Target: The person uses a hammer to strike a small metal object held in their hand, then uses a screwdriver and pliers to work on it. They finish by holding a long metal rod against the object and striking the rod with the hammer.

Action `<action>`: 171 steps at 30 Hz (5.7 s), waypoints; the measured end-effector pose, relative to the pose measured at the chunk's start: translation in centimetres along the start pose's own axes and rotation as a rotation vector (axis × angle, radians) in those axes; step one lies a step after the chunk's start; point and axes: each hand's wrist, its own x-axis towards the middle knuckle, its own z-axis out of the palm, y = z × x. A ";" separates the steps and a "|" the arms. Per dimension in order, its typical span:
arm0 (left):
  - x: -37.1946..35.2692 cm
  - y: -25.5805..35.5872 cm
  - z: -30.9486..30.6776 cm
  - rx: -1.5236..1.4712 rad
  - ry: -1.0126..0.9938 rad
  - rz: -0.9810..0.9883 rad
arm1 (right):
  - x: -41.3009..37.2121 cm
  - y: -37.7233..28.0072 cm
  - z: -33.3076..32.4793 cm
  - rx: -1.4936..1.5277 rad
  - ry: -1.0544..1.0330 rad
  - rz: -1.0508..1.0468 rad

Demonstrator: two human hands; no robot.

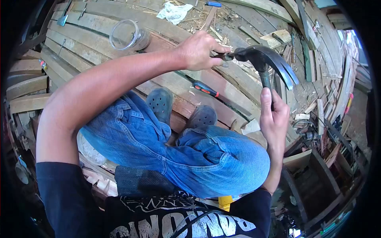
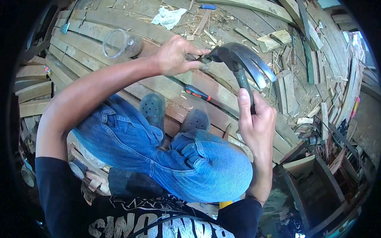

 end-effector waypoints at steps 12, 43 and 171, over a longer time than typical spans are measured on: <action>-0.2 0.2 -0.1 0.013 -0.035 -0.092 | -0.5 -0.7 -0.2 0.149 0.006 0.113; -0.3 0.0 -0.3 -0.013 -0.003 -0.039 | -0.5 -0.4 1.1 0.016 0.012 0.047; -0.7 -1.3 -1.4 -0.044 0.084 -0.060 | 0.1 -2.7 1.8 0.022 0.015 0.031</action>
